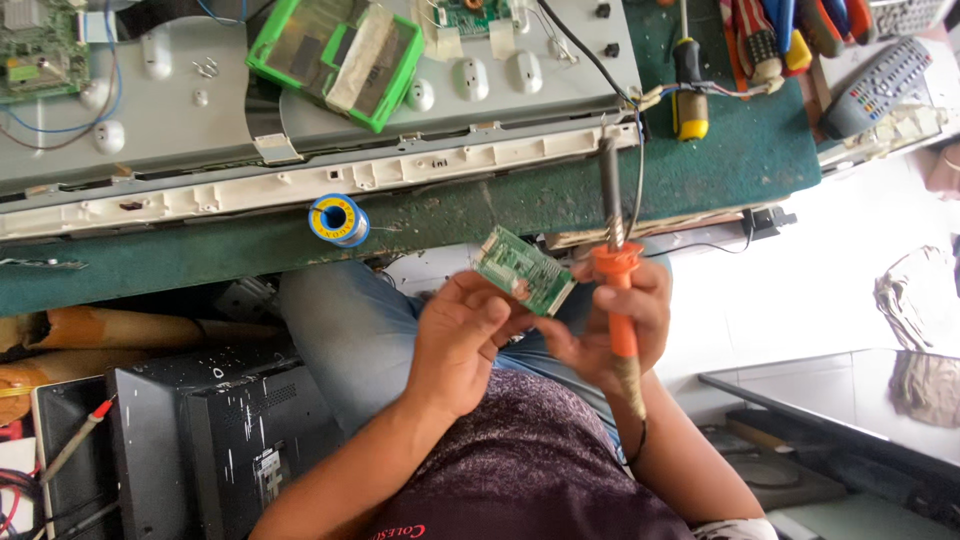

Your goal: The person uses a soldering iron and solder wire to work on a small green circuit board. They then pick up a multimeter and use its probes to test connections on a larger circuit board assembly.

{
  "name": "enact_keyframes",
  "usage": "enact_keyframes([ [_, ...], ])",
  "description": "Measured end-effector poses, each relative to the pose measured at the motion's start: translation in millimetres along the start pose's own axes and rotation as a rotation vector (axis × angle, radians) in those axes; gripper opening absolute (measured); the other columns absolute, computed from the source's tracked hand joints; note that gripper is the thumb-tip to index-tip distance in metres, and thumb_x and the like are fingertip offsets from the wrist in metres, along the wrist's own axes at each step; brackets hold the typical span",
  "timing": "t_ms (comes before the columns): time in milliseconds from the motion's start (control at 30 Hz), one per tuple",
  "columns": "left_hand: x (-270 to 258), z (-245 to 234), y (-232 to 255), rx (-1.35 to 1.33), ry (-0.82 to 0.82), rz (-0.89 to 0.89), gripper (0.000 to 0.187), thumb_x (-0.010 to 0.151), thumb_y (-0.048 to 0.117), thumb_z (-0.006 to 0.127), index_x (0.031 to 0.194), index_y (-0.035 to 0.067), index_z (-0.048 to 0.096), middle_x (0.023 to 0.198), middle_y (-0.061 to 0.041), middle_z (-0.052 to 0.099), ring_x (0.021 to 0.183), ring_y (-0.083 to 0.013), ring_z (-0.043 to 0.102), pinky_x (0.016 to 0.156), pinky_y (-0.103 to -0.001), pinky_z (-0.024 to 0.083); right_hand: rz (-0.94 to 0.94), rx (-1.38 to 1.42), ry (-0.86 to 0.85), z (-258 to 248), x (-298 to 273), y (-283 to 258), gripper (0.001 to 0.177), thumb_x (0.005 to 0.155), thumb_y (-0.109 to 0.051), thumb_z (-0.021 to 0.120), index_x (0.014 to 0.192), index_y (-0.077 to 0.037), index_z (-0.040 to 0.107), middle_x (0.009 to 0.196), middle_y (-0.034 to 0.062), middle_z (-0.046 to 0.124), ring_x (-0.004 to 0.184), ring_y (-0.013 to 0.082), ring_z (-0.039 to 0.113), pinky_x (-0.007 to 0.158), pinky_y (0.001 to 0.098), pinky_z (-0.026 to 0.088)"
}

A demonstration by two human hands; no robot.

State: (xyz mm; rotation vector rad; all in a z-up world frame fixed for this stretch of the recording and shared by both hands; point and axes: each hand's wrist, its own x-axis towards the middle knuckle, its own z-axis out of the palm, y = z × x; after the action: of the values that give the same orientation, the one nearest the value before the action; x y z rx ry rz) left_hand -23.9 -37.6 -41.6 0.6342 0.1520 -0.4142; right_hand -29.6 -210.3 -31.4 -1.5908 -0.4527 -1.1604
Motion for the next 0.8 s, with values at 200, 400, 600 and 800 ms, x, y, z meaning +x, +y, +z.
enact_keyframes([
  [200,10,-8,10,0.148,0.104,-0.026,0.027,0.094,-0.001,0.077,0.119,-0.007,0.067,0.101,-0.023,0.08,0.079,-0.0339,0.082,0.064,-0.044,0.073,0.067,-0.108,-0.037,6,-27,-12,0.063,0.068,-0.018,0.105,0.11,-0.006,0.061,0.104,0.0186,0.059,0.087,0.0275,0.066,0.088,0.045,0.058],
  [400,36,-1,57,0.603,-0.037,0.157,0.041,0.093,-0.001,0.076,0.131,-0.008,0.066,0.097,-0.021,0.078,0.079,-0.0225,0.081,0.066,-0.036,0.071,0.035,-0.093,-0.002,2,-32,7,0.063,0.073,-0.022,0.102,0.113,-0.007,0.056,0.117,0.023,0.055,0.093,0.0319,0.071,0.096,0.0504,0.057],
  [600,72,11,88,1.168,-0.062,0.449,0.02,0.094,0.006,0.075,0.113,0.006,0.074,0.085,-0.009,0.078,0.064,-0.0166,0.08,0.054,-0.027,0.065,0.029,0.038,0.081,-33,-48,21,0.058,0.079,-0.03,0.095,0.11,-0.004,0.054,0.121,0.025,0.047,0.086,0.0365,0.069,0.084,0.052,0.06],
  [800,59,26,108,1.286,-0.18,0.298,0.026,0.101,0.021,0.069,0.124,0.009,0.07,0.109,-0.006,0.08,0.091,-0.0117,0.077,0.081,-0.026,0.065,0.038,-0.119,0.082,-58,-53,-16,0.029,0.101,-0.039,0.069,0.112,-0.014,0.059,0.114,0.0123,0.053,0.07,0.0299,0.067,0.064,0.0372,0.056],
])
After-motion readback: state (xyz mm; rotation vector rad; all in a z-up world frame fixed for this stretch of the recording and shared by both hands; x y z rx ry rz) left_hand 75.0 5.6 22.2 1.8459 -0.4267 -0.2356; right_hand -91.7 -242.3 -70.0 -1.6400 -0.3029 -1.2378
